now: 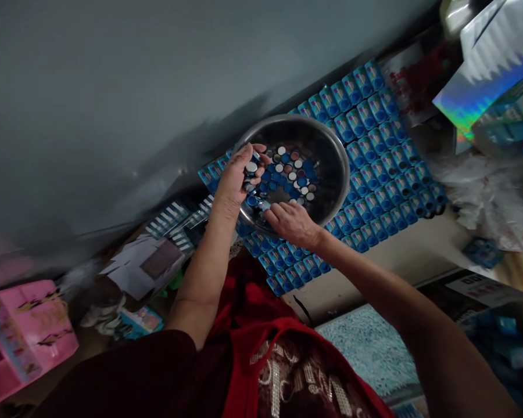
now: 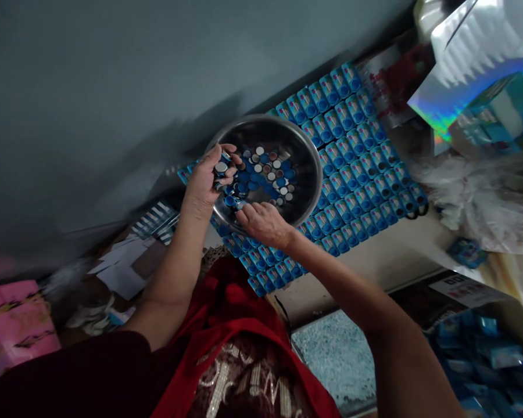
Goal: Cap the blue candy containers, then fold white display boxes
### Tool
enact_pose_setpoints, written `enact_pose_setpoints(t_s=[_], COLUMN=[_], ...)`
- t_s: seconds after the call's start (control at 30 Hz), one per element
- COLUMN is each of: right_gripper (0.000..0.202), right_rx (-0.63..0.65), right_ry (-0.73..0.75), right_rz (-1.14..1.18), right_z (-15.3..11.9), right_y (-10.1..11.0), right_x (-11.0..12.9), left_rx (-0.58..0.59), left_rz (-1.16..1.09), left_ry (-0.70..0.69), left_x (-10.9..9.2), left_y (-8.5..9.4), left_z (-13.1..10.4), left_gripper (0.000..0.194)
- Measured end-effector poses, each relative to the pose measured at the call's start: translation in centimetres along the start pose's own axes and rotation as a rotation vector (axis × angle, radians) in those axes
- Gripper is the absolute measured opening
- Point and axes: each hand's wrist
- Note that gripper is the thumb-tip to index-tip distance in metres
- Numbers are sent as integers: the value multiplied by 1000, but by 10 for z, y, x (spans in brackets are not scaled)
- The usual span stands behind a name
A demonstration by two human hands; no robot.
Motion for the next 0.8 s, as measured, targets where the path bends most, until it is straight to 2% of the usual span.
enact_pose_setpoints(t_s=[0.17,0.23,0.3,0.43,0.5,0.57,0.63,0.73,0.8], right_gripper=[36,36,32,18,22,29,36,46,47], right_rx=[-211,-264,-332,-523,-606,-678,-735,-784,-804], right_ry=[116,73,-137,-751,-873,-869,-836,-830,-847], right_rz=[126,227,362,823,1101,1317,1430,1460,1442], right_z=[-19,-20,-18,-11,-9,-11,-15,-28,-49], right_y=[-13,-15,-16,-16,-13,-8,0,13,20], right_x=[5,2,-3,-21,-30,-36,-38,-34,-25], left_rx=[2,-3,10,60,92,95,70,51,44], left_rz=[36,17,-6,-42,-55,-50,-26,-3,6], left_ry=[54,80,86,53,31,38,71,100,116], left_x=[0,-2,-3,-3,-3,-2,-2,-2,-2], left_y=[-3,-4,-5,-3,-1,1,1,1,0], left_z=[-6,-6,-5,-5,-5,-4,-3,-1,0], left_gripper=[33,35,36,34,33,33,33,31,30])
Point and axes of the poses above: each hand's wrist, its own z-axis towards the middle knuckle, its own y-axis out of the back of the hand, x = y × z, and after that the axes turned 4 degrees about x, right-handed
